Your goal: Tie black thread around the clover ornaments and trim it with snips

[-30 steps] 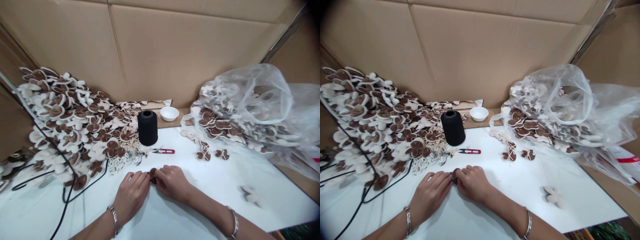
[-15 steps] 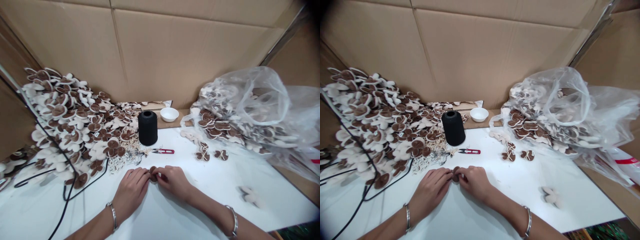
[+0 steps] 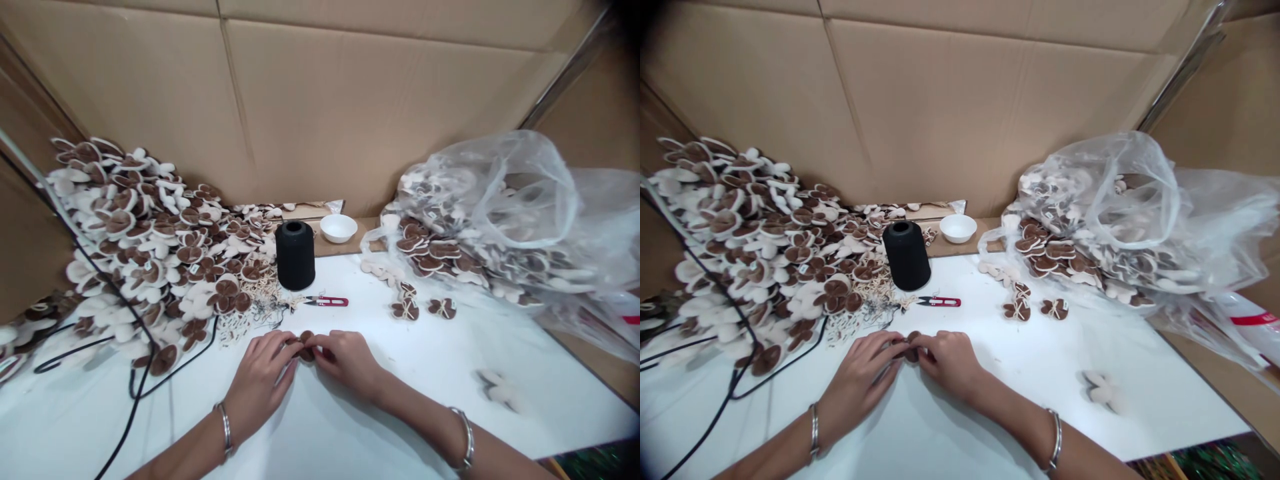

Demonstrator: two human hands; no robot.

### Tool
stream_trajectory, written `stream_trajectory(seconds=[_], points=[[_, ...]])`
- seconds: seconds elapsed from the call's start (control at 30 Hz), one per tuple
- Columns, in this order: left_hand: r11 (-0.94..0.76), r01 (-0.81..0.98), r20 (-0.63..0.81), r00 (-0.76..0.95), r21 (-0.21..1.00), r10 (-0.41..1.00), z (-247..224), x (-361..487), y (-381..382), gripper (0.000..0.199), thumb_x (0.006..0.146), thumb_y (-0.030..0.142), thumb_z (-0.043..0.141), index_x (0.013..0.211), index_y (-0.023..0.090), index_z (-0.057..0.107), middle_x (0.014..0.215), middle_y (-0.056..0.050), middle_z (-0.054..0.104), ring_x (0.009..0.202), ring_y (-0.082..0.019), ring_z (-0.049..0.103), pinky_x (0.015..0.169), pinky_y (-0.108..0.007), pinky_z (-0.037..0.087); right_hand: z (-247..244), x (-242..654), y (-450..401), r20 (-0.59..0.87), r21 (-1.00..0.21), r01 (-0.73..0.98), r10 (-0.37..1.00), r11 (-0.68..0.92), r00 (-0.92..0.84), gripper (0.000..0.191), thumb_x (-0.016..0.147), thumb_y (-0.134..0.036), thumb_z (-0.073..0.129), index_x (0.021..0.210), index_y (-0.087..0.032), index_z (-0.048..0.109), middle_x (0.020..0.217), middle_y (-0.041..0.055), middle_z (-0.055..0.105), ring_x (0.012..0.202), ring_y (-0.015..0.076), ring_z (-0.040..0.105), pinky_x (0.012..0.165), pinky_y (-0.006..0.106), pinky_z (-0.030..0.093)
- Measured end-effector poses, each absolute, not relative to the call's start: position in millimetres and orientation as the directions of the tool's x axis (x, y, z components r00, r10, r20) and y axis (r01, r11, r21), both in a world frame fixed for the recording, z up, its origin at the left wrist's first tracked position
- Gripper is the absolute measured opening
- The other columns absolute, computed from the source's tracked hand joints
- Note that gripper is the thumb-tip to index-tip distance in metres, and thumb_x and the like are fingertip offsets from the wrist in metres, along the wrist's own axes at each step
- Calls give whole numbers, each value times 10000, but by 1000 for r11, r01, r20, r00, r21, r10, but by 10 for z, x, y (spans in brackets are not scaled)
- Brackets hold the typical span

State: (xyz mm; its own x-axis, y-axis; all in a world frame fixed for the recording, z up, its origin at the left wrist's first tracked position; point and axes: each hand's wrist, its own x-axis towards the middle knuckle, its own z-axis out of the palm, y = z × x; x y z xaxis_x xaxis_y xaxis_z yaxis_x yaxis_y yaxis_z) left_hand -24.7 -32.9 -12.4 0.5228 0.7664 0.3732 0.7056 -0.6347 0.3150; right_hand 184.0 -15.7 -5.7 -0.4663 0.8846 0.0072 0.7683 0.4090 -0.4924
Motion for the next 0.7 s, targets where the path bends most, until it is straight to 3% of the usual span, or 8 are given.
stream_trajectory(seconds=[0.27,0.43,0.7], points=[[-661,678,409,531,320,742,-138,-246,-331,224,927,173,473,1088,208,625,1127,-83,645,1097,-243,556,901,-422,441,-94,1821,-197,64,-378,815,891,438,-449,224,892,-251,508,1041,-275,673,741,23,690,669,154,597,632,242,322],[-623,718,415,487,312,769,-207,-233,-323,196,946,213,482,1090,193,614,1176,-97,635,1155,-267,524,936,-471,418,-40,1819,-168,15,-446,792,888,417,-459,214,893,-249,526,1023,-300,688,769,8,711,679,142,608,635,233,329],[-536,683,320,430,495,844,-207,-233,-199,134,918,255,549,976,251,669,1179,-66,610,1133,-237,519,923,-436,484,-23,1812,-152,-2,-508,781,906,364,-424,200,873,-241,555,980,-322,704,767,-17,726,693,152,634,632,236,347]])
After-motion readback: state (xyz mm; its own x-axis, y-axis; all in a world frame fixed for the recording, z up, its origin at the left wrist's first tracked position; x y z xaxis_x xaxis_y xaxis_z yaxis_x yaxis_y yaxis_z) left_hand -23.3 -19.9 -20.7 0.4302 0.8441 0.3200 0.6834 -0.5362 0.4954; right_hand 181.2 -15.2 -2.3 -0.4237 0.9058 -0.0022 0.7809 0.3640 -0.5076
